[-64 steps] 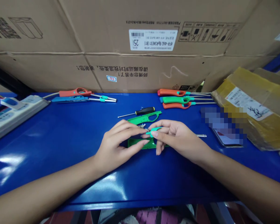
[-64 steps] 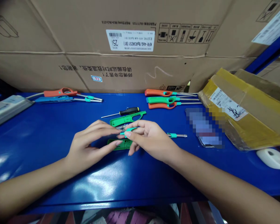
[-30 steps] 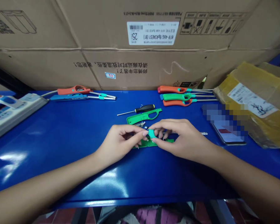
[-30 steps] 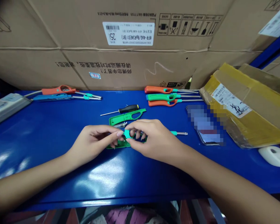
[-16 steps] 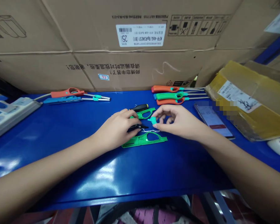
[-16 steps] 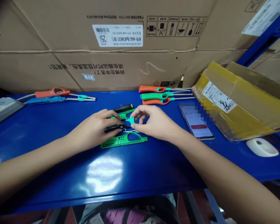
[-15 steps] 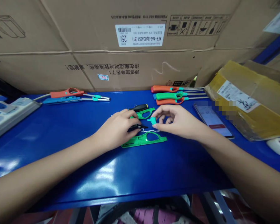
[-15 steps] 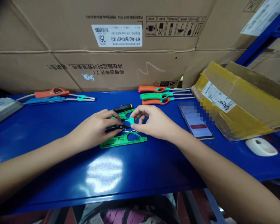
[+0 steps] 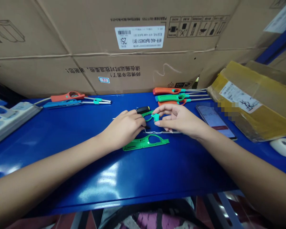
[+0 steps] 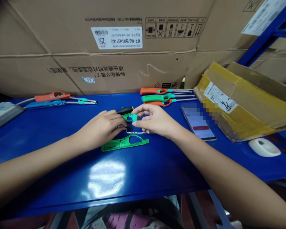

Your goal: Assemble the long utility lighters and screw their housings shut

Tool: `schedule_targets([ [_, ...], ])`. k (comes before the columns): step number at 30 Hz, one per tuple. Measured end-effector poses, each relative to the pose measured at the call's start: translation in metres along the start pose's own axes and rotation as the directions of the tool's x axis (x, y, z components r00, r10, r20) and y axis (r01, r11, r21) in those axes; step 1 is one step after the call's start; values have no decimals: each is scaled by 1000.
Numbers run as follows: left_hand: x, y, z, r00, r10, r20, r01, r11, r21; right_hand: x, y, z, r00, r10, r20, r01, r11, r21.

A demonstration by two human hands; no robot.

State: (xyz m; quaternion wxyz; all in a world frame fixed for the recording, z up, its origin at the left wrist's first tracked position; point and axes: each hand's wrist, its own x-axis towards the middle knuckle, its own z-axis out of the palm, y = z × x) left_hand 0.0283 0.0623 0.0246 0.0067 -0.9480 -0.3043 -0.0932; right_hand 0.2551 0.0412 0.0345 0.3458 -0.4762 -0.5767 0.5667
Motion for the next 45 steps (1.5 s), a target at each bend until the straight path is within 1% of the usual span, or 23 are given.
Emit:
schedule_targets([
  [2, -4, 4, -6, 999, 7, -34, -7, 1000, 3, 0, -2, -1, 1000, -19, -20, 19, 1000, 1],
  [4, -10, 10, -13, 996, 28, -81, -30, 999, -26, -1, -3, -3, 1000, -15, -7, 15, 999, -35],
  [6, -17, 16, -19, 988, 66, -138, -76, 995, -66, -1, -2, -5, 1000, 0, 24, 3, 991, -137],
  [9, -28, 27, -23, 966, 102, -239, -127, 988, -91, -1, 1, -6, 996, -13, 92, 41, 948, -315],
  [11, -35, 34, -24, 955, 70, -288, -110, 986, -123, -1, 3, -5, 991, -29, 133, 75, 932, -353],
  [13, -42, 41, -22, 948, 18, -318, -84, 978, -194, -2, 4, -3, 987, -27, 156, 79, 938, -338],
  [16, -49, 47, -16, 934, -43, -355, -74, 948, -310, -5, 2, -1, 982, 11, 188, 47, 952, -302],
  [19, -53, 46, -6, 914, -96, -393, -68, 922, -382, -10, -3, 0, 966, 64, 252, 20, 949, -314],
  [22, -54, 42, 2, 904, -150, -401, -43, 901, -433, -15, -7, 0, 935, 126, 332, 3, 932, -361],
  [24, -54, 41, 4, 903, -175, -392, -28, 887, -461, -18, -9, 2, 920, 150, 362, -4, 928, -373],
  [30, -54, 42, 4, 894, -231, -384, -15, 842, -540, -19, -6, 5, 910, 188, 369, -34, 922, -386],
  [35, -53, 43, 5, 890, -269, -368, 8, 816, -579, -19, -5, 6, 917, 179, 355, -26, 919, -394],
  [41, -53, 44, 6, 881, -316, -351, 33, 783, -622, -20, -2, 10, 934, 131, 332, 30, 898, -439],
  [45, -52, 45, 6, 877, -338, -341, 42, 761, -647, -19, -1, 14, 938, 96, 333, 61, 900, -431],
])
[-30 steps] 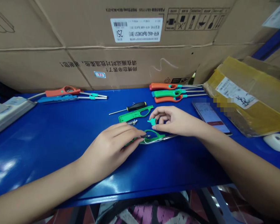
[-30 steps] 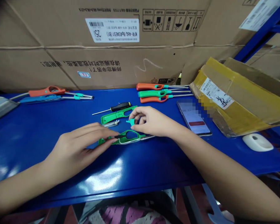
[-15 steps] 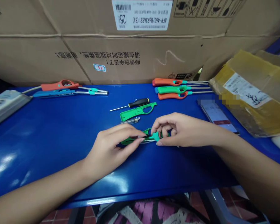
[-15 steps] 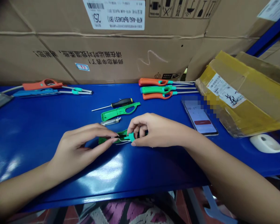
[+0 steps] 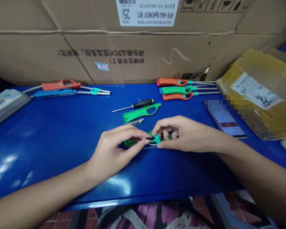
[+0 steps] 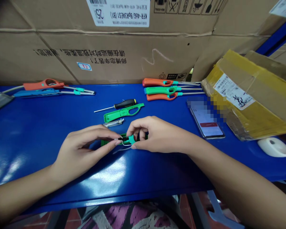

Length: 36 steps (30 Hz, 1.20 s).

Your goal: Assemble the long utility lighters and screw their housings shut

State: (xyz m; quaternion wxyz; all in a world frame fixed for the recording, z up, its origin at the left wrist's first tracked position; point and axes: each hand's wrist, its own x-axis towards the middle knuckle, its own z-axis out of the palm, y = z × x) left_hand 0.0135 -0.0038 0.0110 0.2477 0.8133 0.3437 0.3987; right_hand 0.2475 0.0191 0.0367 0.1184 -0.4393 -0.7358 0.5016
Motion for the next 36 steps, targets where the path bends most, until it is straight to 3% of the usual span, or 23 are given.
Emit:
schedule_targets([
  [7, 0, 1, 1, 998, -62, -16, 61, 997, -52, -2, -3, 2, 998, 58, 25, -61, 993, 99],
  [12, 1, 3, 2, 992, -125, -14, 123, 986, -108, -2, -6, 3, 999, -32, -2, 32, 988, 149],
  [17, 1, 3, 6, 973, -232, -12, 225, 952, -207, 1, -10, 5, 998, 16, -64, 3, 958, 285],
  [25, -3, -1, 8, 948, -317, 5, 301, 894, -333, 3, -7, 10, 989, -42, -141, 67, 981, 182],
  [32, -1, 0, 7, 950, -309, -30, 287, 910, -299, 1, -9, 11, 972, -130, -196, 153, 983, 106],
  [36, 1, -3, 4, 945, -325, -26, 309, 920, -242, 3, -7, 13, 972, -84, -217, 126, 974, 190],
])
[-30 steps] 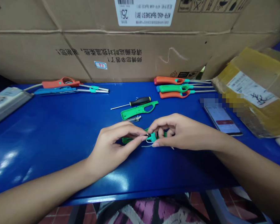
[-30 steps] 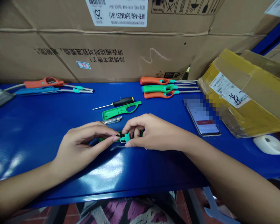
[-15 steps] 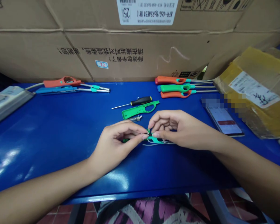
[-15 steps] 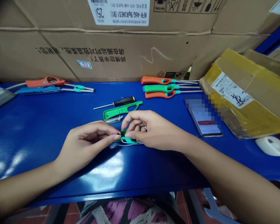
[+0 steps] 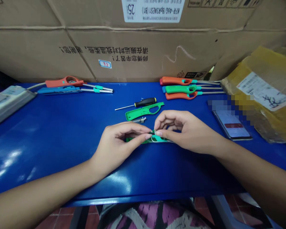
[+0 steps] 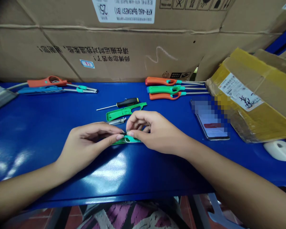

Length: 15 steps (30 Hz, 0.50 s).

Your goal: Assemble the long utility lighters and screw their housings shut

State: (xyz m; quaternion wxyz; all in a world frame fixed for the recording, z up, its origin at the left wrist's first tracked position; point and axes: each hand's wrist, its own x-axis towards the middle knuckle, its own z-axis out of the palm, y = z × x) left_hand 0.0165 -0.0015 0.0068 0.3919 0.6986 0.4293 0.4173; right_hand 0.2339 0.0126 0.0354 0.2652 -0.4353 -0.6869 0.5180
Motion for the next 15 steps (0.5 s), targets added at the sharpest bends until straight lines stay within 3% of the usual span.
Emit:
schedule_targets([
  [7, 7, -11, -8, 984, 165, 66, -175, 958, 226, 8, 7, 3, 989, 143, -43, -138, 985, 100],
  [15, 2, -19, -7, 910, 328, 253, -402, 846, 350, 16, 24, -3, 973, 215, -87, -201, 969, 145],
])
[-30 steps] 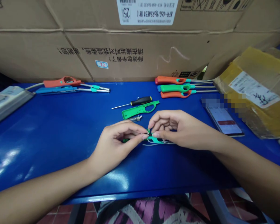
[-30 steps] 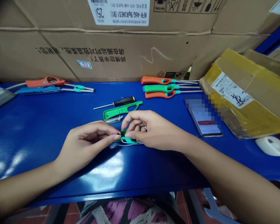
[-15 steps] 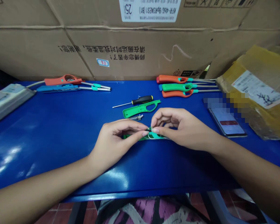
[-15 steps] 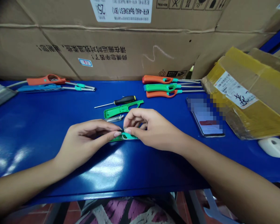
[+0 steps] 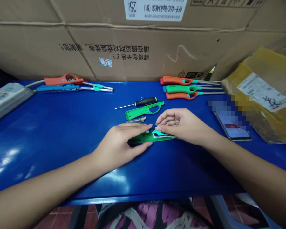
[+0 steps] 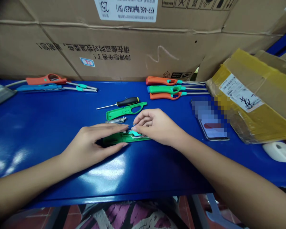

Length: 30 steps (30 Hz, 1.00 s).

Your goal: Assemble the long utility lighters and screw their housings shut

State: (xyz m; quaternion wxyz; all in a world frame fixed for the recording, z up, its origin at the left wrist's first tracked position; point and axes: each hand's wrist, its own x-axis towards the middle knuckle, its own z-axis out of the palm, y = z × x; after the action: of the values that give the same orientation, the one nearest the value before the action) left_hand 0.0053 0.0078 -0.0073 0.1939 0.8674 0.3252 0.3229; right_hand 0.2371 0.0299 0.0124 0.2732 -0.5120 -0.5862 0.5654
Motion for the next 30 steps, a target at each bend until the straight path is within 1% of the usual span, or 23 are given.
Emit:
schedule_targets([
  [2, -2, 0, 0, 998, 47, 33, -50, 996, 69, 1, 2, -1, 1000, 17, 6, -16, 1000, -4],
  [4, -3, 0, 0, 996, 69, 59, -76, 988, 132, 1, 2, 0, 1000, 26, 8, -26, 1000, -8],
  [8, -4, 0, -2, 993, 94, 74, -107, 975, 193, -1, -1, 0, 999, 29, 12, -29, 999, -17],
  [15, -4, 3, -5, 992, 118, 53, -126, 972, 200, -3, -4, -1, 996, 46, 73, -45, 999, -23],
  [18, -4, 4, -5, 991, 123, 51, -131, 970, 205, -3, -3, -2, 997, 37, 73, -35, 999, -21],
  [23, -3, 9, -8, 985, 170, -2, -166, 967, 191, -6, -6, -3, 997, 19, 74, -20, 1000, 13],
  [26, -3, 11, -9, 983, 185, -9, -179, 963, 203, -8, -11, -3, 998, 19, 58, -21, 999, 28],
  [30, -3, 12, -10, 982, 187, -12, -181, 963, 201, -9, -13, -2, 998, 21, 64, -22, 999, 26],
])
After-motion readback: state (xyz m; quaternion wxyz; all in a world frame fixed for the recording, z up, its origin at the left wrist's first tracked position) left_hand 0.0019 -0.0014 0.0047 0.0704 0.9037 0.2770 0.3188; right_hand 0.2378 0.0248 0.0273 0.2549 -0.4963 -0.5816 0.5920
